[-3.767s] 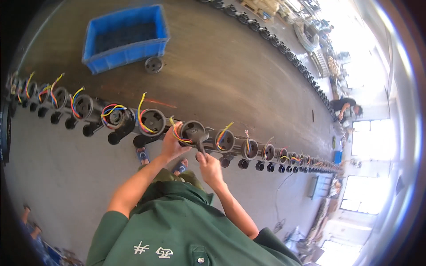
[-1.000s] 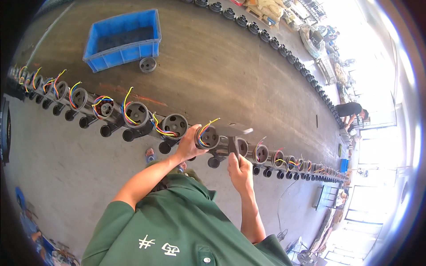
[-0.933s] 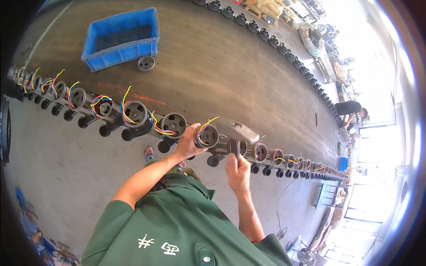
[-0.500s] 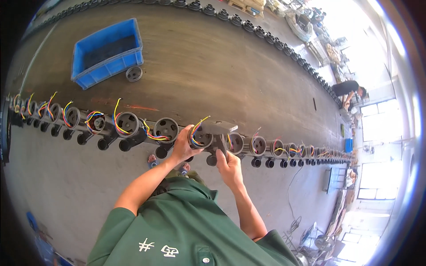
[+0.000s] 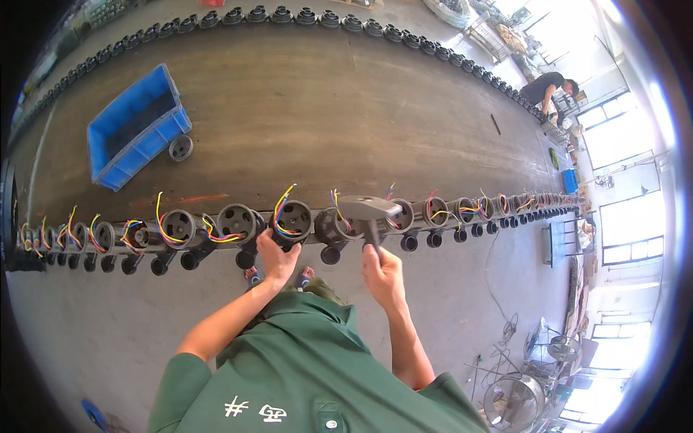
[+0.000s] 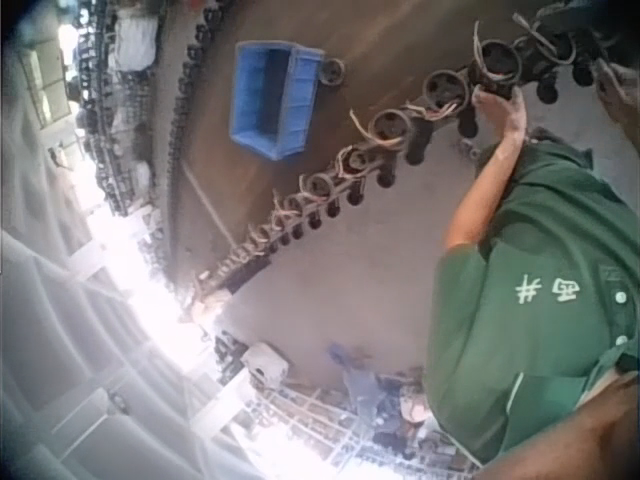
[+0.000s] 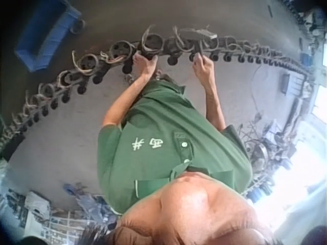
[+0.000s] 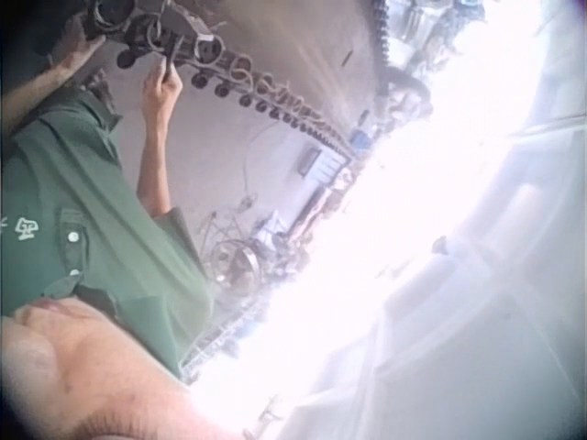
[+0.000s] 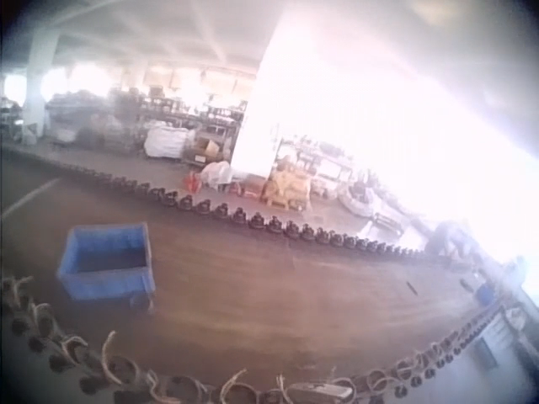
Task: The person assembles cylindrical lighting fixtures on a conveyor line by hand and using a hammer, inserting wires and securing components.
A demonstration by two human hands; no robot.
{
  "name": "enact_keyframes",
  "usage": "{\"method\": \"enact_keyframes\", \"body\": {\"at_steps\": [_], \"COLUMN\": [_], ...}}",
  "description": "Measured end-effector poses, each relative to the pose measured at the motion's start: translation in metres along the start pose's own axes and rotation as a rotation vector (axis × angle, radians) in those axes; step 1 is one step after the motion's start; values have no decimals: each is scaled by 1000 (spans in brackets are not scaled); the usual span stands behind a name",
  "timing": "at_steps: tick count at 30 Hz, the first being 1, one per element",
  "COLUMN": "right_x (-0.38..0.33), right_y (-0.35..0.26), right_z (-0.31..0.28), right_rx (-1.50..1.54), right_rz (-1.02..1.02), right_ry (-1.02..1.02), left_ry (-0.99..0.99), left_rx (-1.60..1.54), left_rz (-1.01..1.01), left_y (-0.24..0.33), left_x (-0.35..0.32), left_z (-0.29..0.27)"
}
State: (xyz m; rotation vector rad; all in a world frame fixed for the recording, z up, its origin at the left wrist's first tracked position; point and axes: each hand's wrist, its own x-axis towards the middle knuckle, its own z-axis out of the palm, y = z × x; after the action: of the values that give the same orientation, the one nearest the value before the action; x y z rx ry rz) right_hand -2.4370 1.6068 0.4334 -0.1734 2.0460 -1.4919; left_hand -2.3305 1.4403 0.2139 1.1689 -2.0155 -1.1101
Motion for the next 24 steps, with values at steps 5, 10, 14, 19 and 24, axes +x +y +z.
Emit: {"method": "enact_keyframes", "body": {"at_steps": [5,10,14,19,24], "right_x": [31,42,21,34,49], "right_y": [72,53,3,57,61], "right_z": [-25,-37,-40,-32,-50], "right_rx": [-412,-331,-108,-335,-378], "right_rz": [-220,56,31,-203,134], "right_ry": [161,67,34,197,42], "left_ry": [-554,-545,-405,-273,-316], "left_rx": [-166,-233,-277,-233,-295], "left_rz": [-256,-28,-12,281,244], "left_y": [45,78,93,90,90], "left_x": [-15,-14,3,10,20], "left_z": [-2,44,62,68,76]}}
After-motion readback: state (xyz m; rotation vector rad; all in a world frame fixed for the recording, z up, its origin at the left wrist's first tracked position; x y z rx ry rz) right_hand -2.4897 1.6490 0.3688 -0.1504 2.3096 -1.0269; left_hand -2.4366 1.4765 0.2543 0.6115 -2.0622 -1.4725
